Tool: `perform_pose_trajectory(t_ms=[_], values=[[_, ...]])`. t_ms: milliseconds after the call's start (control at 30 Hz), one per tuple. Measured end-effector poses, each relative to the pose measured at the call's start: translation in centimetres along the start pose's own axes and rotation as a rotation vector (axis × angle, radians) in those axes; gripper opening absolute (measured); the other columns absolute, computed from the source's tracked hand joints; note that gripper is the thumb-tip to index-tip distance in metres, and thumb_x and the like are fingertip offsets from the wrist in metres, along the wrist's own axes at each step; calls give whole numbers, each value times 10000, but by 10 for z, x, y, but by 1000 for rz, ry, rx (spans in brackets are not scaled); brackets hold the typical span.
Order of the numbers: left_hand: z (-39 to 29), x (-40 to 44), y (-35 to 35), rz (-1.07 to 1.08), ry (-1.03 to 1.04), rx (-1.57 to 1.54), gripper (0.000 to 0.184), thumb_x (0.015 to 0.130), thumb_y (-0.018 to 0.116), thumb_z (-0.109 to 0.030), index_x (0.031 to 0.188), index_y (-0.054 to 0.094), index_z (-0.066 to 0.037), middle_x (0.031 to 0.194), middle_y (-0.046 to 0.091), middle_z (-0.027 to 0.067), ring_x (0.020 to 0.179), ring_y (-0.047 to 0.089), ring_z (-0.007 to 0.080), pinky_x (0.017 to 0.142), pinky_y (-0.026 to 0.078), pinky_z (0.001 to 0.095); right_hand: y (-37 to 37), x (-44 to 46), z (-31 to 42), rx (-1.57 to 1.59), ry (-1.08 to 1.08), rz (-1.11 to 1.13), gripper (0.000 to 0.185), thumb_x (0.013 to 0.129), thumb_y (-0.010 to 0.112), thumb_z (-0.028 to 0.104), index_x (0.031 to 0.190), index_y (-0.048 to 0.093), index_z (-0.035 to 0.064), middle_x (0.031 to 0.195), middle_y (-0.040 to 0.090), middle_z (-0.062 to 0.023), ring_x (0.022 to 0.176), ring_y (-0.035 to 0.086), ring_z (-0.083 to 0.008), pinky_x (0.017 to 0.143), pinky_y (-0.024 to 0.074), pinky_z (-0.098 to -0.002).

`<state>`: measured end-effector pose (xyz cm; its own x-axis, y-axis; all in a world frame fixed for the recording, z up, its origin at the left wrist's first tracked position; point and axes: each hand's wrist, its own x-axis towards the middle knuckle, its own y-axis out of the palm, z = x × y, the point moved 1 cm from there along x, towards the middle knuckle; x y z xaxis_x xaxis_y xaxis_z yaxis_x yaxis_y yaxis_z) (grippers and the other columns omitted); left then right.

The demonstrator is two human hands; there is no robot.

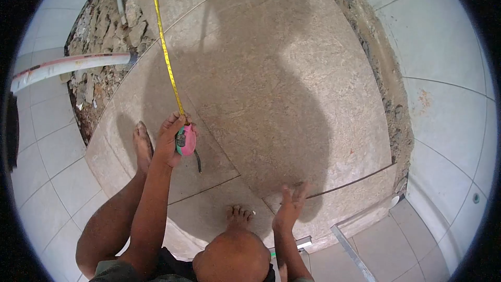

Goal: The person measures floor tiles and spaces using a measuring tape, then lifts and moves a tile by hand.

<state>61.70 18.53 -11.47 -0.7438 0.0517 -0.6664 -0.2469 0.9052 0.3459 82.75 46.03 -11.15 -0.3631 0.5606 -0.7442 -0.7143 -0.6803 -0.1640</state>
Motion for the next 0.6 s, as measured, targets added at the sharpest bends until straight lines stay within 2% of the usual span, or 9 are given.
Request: perform_pose_trajectory(t_ms=[33, 133, 333, 433, 533, 600], values=[[-3, -6, -1, -30, -2, 14, 67, 1003, 658, -147, 1005, 667, -82, 919, 704, 41, 826, 704, 163, 735, 579, 302, 5, -3, 4, 89, 70, 11, 831, 937, 634, 33, 1619, 158, 8, 1670, 178, -241, 1534, 232, -354, 1248, 181, -446], [-11, -22, -7, -72, 7, 48, 60, 1003, 657, -146, 1010, 660, -87, 909, 697, 35, 821, 700, 153, 740, 578, 293, 12, -3, 13, 182, 137, 76, 770, 970, 613, 149, 1618, 207, 64, 1693, 117, -174, 1563, 142, -321, 1220, 189, -552], [8, -35, -16, -88, -7, 129, 59, 1001, 658, -149, 1014, 646, -92, 890, 681, 20, 815, 695, 136, 708, 553, 265, 15, -4, 8, 264, 187, 77, 668, 998, 555, 261, 1569, 290, 35, 1636, 240, -161, 1504, 250, -307, 1203, 205, -585], [19, -39, -19, -91, -67, 246, 90, 1007, 652, -166, 1012, 650, -76, 889, 679, 29, 793, 685, 140, 713, 547, 270, 26, -14, -8, 295, 208, 86, 568, 996, 562, 257, 1482, 384, 22, 1606, 296, -146, 1462, 340, -305, 1195, 259, -559], [21, -47, -25, -52, -109, 398, 122, 1007, 652, -177, 1024, 663, -57, 889, 684, 31, 785, 672, 133, 718, 535, 272, 57, -34, -8, 435, 236, 138, 385, 1009, 537, 143, 1372, 480, 28, 1384, 499, -141, 1321, 501, -287, 1160, 362, -469], [18, -53, -30, -7, -124, 516, 139, 1000, 655, -181, 1025, 677, -46, 873, 687, 25, 776, 657, 118, 710, 517, 268, 94, -47, 2, 485, 127, 489, 325, 1016, 524, 111, 1323, 501, 9, 1288, 572, -138, 1227, 579, -281, 1127, 411, -422]])
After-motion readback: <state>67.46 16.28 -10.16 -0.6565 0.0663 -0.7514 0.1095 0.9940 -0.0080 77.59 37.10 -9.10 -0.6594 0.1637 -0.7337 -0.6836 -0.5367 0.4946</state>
